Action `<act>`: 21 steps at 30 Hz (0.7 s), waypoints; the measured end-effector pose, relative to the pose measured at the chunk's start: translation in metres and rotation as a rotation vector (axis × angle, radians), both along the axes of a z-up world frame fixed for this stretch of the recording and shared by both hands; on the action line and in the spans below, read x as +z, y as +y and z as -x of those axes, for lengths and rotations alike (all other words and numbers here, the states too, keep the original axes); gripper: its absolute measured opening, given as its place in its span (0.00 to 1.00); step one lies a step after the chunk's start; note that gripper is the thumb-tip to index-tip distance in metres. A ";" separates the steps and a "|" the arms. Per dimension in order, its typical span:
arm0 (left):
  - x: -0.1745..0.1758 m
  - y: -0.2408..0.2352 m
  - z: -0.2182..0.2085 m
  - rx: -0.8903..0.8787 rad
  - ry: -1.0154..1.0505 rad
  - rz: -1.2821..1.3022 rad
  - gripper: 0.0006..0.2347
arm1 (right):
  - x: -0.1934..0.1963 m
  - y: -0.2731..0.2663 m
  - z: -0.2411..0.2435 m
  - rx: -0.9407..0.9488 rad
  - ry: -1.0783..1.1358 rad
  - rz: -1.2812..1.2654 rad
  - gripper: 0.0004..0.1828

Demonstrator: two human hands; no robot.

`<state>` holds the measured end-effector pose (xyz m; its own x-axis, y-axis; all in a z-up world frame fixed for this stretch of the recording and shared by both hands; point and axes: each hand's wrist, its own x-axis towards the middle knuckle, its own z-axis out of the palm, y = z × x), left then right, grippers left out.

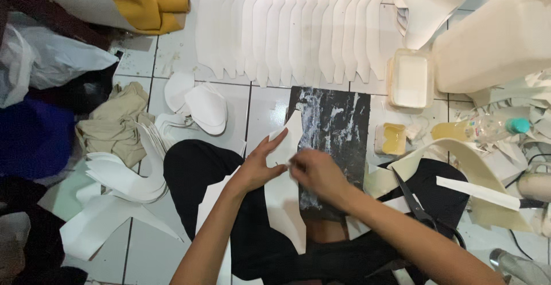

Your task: The person cuts a white shoe part with scissors, then uses a small cloth to apply a substance from a container onto the edges of the part while it rests on a dark board. The person repeats this process on several similar white parts, placing the finished ones in a row on the floor.

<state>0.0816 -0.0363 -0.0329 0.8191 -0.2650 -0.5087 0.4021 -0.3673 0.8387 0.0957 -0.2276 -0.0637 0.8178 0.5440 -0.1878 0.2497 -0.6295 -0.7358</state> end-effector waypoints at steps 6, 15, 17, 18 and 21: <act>0.013 0.000 0.000 -0.033 0.000 -0.003 0.34 | -0.001 -0.004 -0.024 -0.015 -0.169 0.039 0.09; 0.018 0.000 0.001 -0.040 0.003 -0.012 0.33 | -0.016 0.001 -0.090 -0.055 -0.265 0.080 0.14; 0.023 -0.001 0.000 -0.056 -0.001 -0.035 0.33 | -0.023 0.004 -0.100 -0.074 -0.380 0.110 0.15; 0.023 -0.001 -0.001 -0.060 -0.008 -0.039 0.34 | -0.025 0.004 -0.098 -0.053 -0.407 0.150 0.13; 0.016 0.000 -0.004 -0.061 -0.025 -0.043 0.34 | -0.031 -0.001 -0.070 0.020 -0.423 0.208 0.11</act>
